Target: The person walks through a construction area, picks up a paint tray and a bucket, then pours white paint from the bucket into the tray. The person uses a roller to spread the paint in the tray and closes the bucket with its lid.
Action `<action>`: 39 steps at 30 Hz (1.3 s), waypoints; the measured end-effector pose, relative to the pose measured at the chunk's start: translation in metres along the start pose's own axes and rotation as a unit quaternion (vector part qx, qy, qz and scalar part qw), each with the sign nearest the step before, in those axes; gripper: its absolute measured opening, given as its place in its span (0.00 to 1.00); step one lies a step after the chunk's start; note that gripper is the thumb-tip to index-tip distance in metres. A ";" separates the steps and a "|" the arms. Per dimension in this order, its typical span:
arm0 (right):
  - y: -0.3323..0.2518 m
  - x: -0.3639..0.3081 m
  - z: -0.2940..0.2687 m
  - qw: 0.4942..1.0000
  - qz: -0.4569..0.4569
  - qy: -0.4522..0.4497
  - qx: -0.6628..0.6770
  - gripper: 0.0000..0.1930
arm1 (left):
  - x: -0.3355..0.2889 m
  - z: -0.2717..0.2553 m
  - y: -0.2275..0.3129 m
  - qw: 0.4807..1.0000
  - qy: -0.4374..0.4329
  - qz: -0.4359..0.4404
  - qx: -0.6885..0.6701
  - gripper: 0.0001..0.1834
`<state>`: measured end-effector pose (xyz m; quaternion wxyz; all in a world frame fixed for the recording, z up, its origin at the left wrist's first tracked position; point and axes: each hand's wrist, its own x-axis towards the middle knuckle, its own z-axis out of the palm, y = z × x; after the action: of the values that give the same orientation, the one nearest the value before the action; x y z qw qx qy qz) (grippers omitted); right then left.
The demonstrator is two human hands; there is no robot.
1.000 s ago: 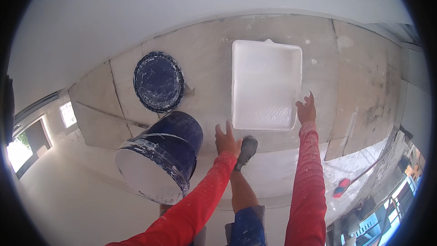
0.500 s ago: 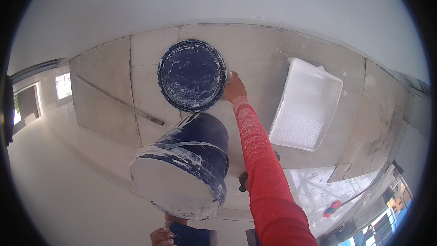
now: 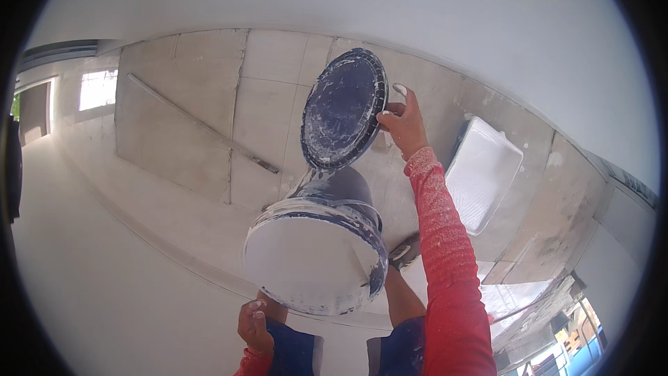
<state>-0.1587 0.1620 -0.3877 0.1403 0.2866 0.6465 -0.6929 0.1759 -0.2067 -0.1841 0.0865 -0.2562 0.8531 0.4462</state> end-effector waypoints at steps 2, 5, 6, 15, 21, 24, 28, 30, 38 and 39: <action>-0.068 -0.059 0.000 0.997 -0.033 -0.008 -0.072 0.40 | 0.011 -0.002 0.034 0.999 -0.023 0.029 -0.018 0.10; -0.138 -0.165 0.007 0.961 -0.113 -0.069 -0.243 0.43 | 0.020 -0.018 0.069 0.997 -0.050 0.036 -0.041 0.09; -0.154 -0.198 0.012 0.943 -0.115 -0.081 -0.303 0.44 | 0.029 -0.023 0.074 0.995 -0.071 0.068 -0.009 0.09; -0.047 -0.403 0.155 0.862 -0.190 -0.131 -0.451 0.42 | 0.044 -0.068 0.057 0.995 -0.087 -0.003 -0.046 0.07; 0.034 -0.422 0.213 0.831 -0.155 -0.134 -0.517 0.40 | 0.071 -0.083 -0.003 0.998 -0.054 -0.012 -0.031 0.10; 0.052 -0.424 0.218 0.818 -0.119 -0.152 -0.542 0.43 | 0.092 -0.090 -0.006 0.994 -0.104 -0.032 0.003 0.12; 0.058 -0.412 0.217 0.811 -0.092 -0.167 -0.553 0.40 | 0.114 -0.077 -0.017 0.982 -0.181 -0.057 0.006 0.21; 0.049 -0.405 0.219 0.819 -0.079 -0.183 -0.538 0.39 | 0.121 -0.059 -0.032 0.981 -0.192 -0.037 0.018 0.26; -0.006 -0.334 0.113 0.884 -0.092 0.209 -0.408 0.40 | 0.147 -0.007 -0.029 0.967 -0.234 -0.093 0.045 0.38; 0.005 -0.318 0.082 0.870 -0.078 0.234 -0.427 0.44 | 0.149 -0.006 -0.025 0.958 -0.258 -0.127 0.008 0.38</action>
<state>0.0797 0.0254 -0.2082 0.0389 0.3016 0.9133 -0.2709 0.0616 -0.2769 -0.2549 0.3620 -0.2377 0.7658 0.4754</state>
